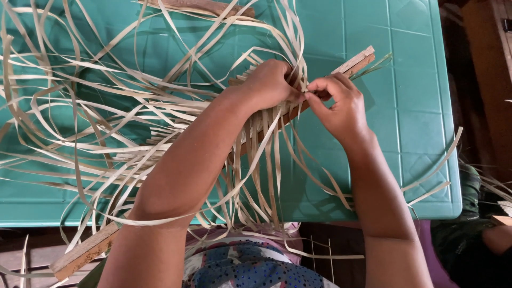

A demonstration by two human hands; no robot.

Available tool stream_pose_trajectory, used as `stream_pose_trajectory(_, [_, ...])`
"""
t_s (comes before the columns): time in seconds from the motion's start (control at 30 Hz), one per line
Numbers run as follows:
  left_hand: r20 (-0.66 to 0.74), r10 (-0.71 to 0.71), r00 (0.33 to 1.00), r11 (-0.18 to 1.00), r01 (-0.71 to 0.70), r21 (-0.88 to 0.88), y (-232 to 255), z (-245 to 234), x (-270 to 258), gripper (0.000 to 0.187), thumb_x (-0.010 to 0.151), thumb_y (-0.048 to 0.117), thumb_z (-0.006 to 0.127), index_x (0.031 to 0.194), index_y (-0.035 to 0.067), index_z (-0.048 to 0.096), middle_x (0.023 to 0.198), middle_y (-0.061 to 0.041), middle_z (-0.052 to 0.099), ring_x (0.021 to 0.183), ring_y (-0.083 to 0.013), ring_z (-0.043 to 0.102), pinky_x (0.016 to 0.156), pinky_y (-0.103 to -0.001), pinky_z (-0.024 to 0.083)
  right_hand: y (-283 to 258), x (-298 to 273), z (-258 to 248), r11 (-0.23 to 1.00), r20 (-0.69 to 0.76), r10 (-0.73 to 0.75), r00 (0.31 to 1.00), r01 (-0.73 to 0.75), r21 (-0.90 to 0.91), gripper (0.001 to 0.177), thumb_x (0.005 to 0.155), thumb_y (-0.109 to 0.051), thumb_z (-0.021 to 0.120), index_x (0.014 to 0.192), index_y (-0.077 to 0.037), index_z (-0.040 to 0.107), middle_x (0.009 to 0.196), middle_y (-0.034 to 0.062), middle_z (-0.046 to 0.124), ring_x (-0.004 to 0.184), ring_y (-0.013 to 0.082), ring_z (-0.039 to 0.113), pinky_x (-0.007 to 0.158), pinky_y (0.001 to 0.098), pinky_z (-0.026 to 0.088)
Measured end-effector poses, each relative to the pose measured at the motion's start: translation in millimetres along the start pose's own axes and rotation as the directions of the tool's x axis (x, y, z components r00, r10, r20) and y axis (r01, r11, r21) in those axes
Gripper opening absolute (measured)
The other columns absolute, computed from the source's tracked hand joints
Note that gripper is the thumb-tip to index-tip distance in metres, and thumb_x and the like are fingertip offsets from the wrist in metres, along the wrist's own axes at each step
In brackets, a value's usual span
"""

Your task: A person is weaving a mat using long, thin strips of natural fiber on a green plastic table.

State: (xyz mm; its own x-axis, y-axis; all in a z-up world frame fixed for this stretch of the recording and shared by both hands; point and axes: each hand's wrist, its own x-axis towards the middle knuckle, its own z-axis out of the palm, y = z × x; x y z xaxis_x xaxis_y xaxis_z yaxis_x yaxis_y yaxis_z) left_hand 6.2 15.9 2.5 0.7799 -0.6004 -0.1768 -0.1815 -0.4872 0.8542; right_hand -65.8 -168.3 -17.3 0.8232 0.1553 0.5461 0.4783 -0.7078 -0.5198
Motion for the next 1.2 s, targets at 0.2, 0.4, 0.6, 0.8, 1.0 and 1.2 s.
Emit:
stream_pose_trajectory(0.2, [0.029, -0.014, 0.999, 0.998, 0.016, -0.06, 3, -4, -5, 0.043, 0.068, 0.04, 0.077, 0.093, 0.006, 0.068, 0.088, -0.008, 0.066, 0.093, -0.0304, 0.066, 0.078, -0.039, 0.051, -1, 3, -2, 0.998, -0.006, 0.041, 0.999, -0.041, 0.057, 0.01, 0.082, 0.002, 0.074, 0.085, -0.005, 0.067, 0.075, 0.0085, 0.055, 0.065, 0.0213, 0.059, 0.062, 0.0329, 0.049])
stream_pose_trajectory(0.4, [0.03, -0.008, 1.0, 0.997, 0.01, -0.075, 2, -2, -5, 0.041, 0.067, 0.038, 0.077, 0.096, 0.011, 0.07, 0.086, -0.004, 0.065, 0.092, -0.0276, 0.066, 0.08, -0.037, 0.051, 6, 4, -8, 0.944, 0.074, 0.267, 0.961, -0.277, 0.179, 0.008, 0.083, 0.0, 0.069, 0.087, -0.005, 0.063, 0.084, 0.0067, 0.051, 0.073, 0.0139, 0.053, 0.067, 0.0287, 0.046])
stream_pose_trajectory(0.6, [0.014, 0.021, 1.0, 0.987, -0.019, -0.16, -10, 4, 8, 0.033, 0.067, 0.034, 0.079, 0.092, 0.015, 0.071, 0.083, -0.001, 0.066, 0.091, -0.0239, 0.067, 0.081, -0.033, 0.05, -1, 7, -8, 0.936, 0.088, 0.289, 0.953, -0.301, 0.182, 0.007, 0.084, 0.0, 0.068, 0.088, -0.003, 0.063, 0.084, 0.0073, 0.049, 0.076, 0.0144, 0.052, 0.069, 0.0275, 0.046])
stream_pose_trajectory(0.8, [0.012, 0.036, 0.999, 0.979, -0.033, -0.202, -14, 8, 11, 0.023, 0.068, 0.03, 0.079, 0.084, 0.017, 0.07, 0.076, 0.0, 0.062, 0.087, -0.0229, 0.066, 0.079, -0.033, 0.05, -5, 7, -3, 0.98, 0.025, 0.179, 0.984, -0.18, 0.085, 0.012, 0.083, 0.003, 0.069, 0.091, -0.005, 0.065, 0.081, 0.0081, 0.05, 0.069, 0.0199, 0.057, 0.062, 0.029, 0.047])
stream_pose_trajectory(1.0, [-0.003, 0.031, 1.0, 0.988, -0.031, -0.151, -1, 2, -2, 0.029, 0.066, 0.033, 0.08, 0.083, 0.014, 0.067, 0.077, -0.003, 0.062, 0.086, -0.0253, 0.066, 0.078, -0.034, 0.049, -1, 4, -4, 0.986, 0.081, 0.154, 0.985, -0.158, 0.052, 0.013, 0.081, -0.003, 0.074, 0.091, -0.004, 0.067, 0.078, 0.0092, 0.052, 0.065, 0.0203, 0.056, 0.058, 0.0313, 0.046])
stream_pose_trajectory(1.2, [0.022, -0.032, 0.999, 0.992, 0.035, -0.118, -8, 4, 3, 0.027, 0.064, 0.037, 0.078, 0.083, 0.018, 0.072, 0.079, -0.003, 0.065, 0.09, -0.0277, 0.067, 0.079, -0.035, 0.05, 8, 14, 0, 0.914, 0.224, 0.392, 0.892, -0.406, 0.018, 0.009, 0.082, -0.016, 0.069, 0.085, -0.009, 0.064, 0.087, 0.0055, 0.055, 0.071, 0.0169, 0.057, 0.064, 0.0309, 0.045])
